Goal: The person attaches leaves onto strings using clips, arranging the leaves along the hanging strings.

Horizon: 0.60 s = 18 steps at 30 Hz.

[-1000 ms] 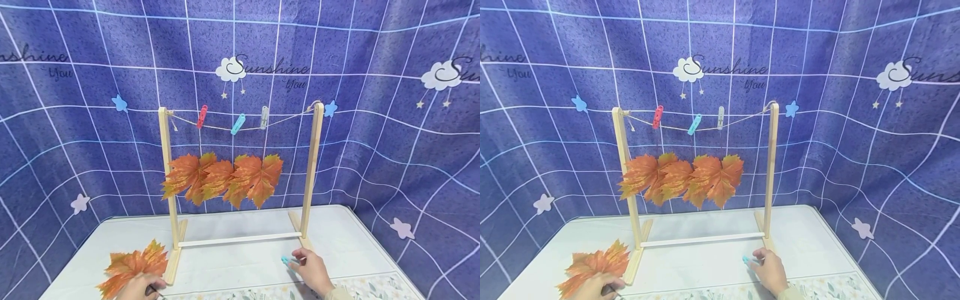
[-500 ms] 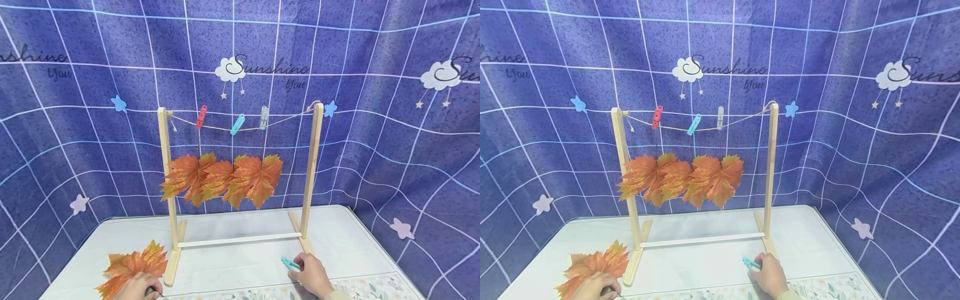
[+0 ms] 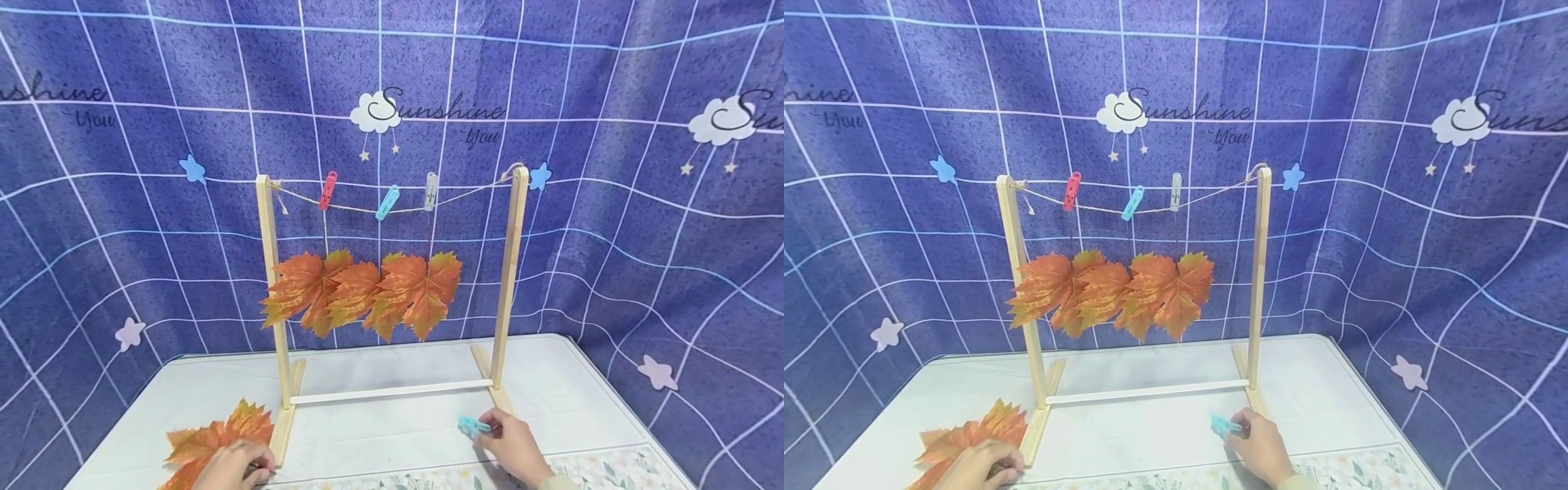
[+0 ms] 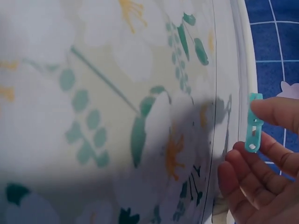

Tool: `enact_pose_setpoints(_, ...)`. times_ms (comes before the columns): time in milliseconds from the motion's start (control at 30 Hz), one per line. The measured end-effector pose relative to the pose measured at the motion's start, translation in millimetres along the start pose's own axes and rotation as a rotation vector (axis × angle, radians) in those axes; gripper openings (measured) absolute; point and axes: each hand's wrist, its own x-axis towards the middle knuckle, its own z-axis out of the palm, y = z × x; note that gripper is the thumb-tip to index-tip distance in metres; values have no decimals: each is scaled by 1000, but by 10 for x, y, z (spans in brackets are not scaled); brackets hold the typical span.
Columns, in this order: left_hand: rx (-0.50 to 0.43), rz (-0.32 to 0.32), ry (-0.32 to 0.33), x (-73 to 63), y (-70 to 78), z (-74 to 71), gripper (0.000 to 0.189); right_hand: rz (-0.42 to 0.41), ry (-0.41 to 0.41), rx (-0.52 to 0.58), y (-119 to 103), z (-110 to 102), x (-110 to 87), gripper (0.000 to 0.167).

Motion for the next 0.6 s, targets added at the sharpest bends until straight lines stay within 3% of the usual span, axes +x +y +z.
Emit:
enact_pose_setpoints(133,5,-45,8,48,79,-52,15,3,23,52,-4,-36,8,21)
enact_pose_setpoints(367,4,-9,92,106,174,-149,17,-28,96,103,-24,-69,31,21)
enact_pose_setpoints(600,-132,-16,109,197,263,-256,10,-55,149,162,-50,-85,67,31)
